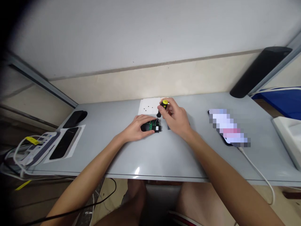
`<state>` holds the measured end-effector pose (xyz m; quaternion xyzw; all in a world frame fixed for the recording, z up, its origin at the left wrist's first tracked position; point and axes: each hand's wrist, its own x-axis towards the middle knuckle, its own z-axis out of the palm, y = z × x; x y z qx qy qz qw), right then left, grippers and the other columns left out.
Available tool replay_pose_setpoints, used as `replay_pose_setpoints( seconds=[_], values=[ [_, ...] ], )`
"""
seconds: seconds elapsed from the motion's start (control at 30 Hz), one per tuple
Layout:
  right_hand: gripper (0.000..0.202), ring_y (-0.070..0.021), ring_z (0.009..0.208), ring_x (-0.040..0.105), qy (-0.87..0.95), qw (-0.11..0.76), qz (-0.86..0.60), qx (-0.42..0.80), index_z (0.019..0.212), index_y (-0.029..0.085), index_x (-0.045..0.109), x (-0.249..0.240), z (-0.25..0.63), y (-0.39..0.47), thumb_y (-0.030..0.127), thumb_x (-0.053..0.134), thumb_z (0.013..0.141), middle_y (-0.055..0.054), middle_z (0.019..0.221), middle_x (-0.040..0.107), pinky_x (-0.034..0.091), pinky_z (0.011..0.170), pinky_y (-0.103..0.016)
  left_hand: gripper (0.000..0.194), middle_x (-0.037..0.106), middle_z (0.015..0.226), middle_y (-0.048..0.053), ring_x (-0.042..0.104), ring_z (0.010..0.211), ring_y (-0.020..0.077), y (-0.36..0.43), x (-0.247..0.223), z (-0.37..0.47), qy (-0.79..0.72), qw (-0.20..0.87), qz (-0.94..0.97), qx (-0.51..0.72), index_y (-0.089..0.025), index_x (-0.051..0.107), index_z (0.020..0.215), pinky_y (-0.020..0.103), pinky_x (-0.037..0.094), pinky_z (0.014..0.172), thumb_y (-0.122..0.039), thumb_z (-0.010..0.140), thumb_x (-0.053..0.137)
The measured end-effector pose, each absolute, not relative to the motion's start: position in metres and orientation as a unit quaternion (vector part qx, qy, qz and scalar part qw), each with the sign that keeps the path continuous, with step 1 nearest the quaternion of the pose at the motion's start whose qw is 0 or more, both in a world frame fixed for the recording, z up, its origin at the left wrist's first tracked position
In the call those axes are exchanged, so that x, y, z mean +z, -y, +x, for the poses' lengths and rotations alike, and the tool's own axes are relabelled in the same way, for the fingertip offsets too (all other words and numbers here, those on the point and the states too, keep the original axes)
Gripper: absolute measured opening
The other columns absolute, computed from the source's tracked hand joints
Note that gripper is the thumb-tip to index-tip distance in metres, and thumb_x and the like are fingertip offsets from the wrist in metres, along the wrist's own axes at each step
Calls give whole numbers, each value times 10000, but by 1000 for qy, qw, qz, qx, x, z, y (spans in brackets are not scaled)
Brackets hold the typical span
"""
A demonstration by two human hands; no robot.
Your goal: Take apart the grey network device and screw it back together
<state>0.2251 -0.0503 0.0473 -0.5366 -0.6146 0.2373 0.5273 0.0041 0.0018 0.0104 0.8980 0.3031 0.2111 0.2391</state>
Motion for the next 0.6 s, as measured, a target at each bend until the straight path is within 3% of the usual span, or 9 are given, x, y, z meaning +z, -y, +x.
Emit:
replay_pose_setpoints(
  seconds=[0.2, 0.47, 0.6],
  values=[
    [237, -144, 543, 560, 621, 497, -545, 267, 1043, 270, 618, 50, 225, 49, 501, 598, 996, 49, 672, 582, 414, 540, -303, 462, 729, 1389, 75, 639, 1334, 302, -2, 10, 5, -304, 233, 900, 210, -289, 669, 1378, 540, 417, 1200, -402, 937, 749],
    [157, -148, 603, 488, 695, 404, -542, 245, 883, 253, 541, 80, 211, 29, 367, 550, 991, 35, 697, 583, 379, 624, -328, 454, 713, 1406, 96, 621, 1349, 313, -3, 5, 2, -301, 225, 904, 205, -267, 660, 1391, 537, 391, 1212, -423, 969, 724],
    [134, -151, 670, 488, 687, 450, -495, 284, 824, 247, 545, 80, 201, 17, 290, 523, 949, 17, 757, 578, 390, 662, -325, 462, 719, 1389, 106, 629, 1338, 326, -3, 6, 2, -301, 228, 904, 201, -259, 663, 1385, 561, 388, 1209, -435, 961, 717]
  ],
)
